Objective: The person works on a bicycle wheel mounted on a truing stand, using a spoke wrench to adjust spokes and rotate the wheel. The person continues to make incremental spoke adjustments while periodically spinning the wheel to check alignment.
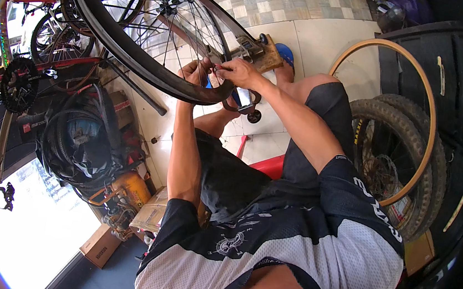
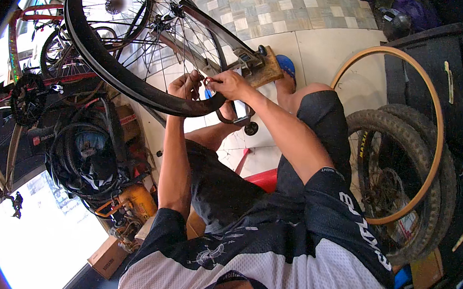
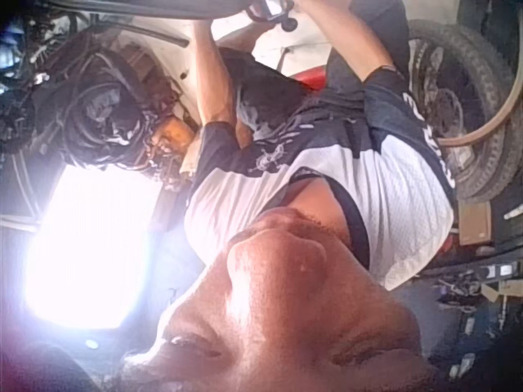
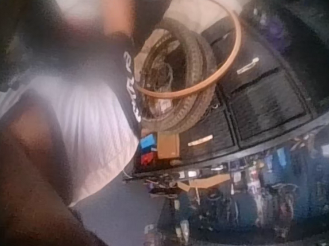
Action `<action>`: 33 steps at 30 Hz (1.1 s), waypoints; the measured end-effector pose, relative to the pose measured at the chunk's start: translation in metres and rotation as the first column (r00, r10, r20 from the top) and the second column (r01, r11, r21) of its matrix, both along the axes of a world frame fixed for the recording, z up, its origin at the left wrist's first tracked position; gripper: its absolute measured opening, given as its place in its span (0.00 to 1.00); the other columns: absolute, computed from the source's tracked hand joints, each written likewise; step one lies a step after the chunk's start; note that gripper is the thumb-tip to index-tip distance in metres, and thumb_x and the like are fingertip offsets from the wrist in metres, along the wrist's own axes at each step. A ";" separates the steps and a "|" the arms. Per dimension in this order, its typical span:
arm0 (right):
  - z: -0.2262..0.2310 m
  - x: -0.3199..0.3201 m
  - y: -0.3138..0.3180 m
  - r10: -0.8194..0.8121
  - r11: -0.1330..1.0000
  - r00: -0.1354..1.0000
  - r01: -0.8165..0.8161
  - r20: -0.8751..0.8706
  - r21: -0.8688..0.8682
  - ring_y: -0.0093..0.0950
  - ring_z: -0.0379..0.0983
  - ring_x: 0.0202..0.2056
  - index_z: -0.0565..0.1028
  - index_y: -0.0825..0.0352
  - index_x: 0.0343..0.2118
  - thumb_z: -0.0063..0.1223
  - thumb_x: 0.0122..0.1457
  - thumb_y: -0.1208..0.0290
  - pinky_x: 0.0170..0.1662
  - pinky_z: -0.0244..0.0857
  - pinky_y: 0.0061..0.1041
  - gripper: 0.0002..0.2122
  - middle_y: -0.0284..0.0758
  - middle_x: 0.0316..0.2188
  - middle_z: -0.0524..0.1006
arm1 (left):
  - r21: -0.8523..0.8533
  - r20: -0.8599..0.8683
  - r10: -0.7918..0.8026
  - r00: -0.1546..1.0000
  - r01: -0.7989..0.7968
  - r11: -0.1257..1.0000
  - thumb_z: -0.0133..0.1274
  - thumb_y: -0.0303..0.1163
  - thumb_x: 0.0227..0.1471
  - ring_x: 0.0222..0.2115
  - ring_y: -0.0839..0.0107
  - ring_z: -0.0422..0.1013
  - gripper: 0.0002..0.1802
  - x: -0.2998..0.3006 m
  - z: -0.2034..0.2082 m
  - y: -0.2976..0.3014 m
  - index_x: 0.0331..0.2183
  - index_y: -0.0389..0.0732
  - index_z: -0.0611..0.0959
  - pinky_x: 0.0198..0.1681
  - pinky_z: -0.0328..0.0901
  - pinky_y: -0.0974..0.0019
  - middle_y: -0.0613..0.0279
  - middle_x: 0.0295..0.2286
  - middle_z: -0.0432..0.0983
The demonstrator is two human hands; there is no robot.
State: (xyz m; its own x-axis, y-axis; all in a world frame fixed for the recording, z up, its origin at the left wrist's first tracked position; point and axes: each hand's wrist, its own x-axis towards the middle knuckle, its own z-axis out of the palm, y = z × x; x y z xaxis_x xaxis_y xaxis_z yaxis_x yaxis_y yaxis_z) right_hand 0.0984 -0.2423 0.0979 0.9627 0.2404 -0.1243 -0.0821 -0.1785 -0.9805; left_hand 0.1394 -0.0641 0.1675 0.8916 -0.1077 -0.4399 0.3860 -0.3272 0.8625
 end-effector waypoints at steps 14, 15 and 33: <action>-0.005 0.014 -0.010 -0.214 0.971 0.971 0.200 -0.105 -0.130 0.27 0.79 0.30 0.82 0.70 0.33 0.70 0.51 0.57 0.36 0.70 0.29 0.18 0.40 0.27 0.83 | -0.076 0.074 -0.103 0.992 0.108 0.991 0.65 0.36 0.55 0.23 0.83 0.65 0.13 0.015 -0.032 0.003 0.32 0.34 0.84 0.25 0.58 0.75 0.71 0.23 0.76; -0.006 0.013 -0.012 -0.191 0.979 0.972 0.179 -0.138 -0.094 0.26 0.79 0.30 0.82 0.70 0.32 0.70 0.50 0.57 0.36 0.70 0.29 0.18 0.40 0.27 0.83 | -0.071 0.064 -0.118 0.991 0.122 0.990 0.65 0.36 0.55 0.24 0.83 0.65 0.13 0.017 -0.032 0.001 0.32 0.34 0.84 0.26 0.59 0.75 0.71 0.24 0.77; -0.024 0.014 -0.011 -0.041 0.988 0.989 0.061 -0.140 0.143 0.24 0.80 0.37 0.79 0.74 0.40 0.60 0.60 0.70 0.41 0.73 0.24 0.12 0.41 0.36 0.83 | 0.343 0.046 -0.265 0.963 0.234 0.910 0.62 0.53 0.55 0.20 0.78 0.67 0.27 0.019 -0.018 -0.006 0.27 0.33 0.85 0.24 0.61 0.68 0.64 0.19 0.77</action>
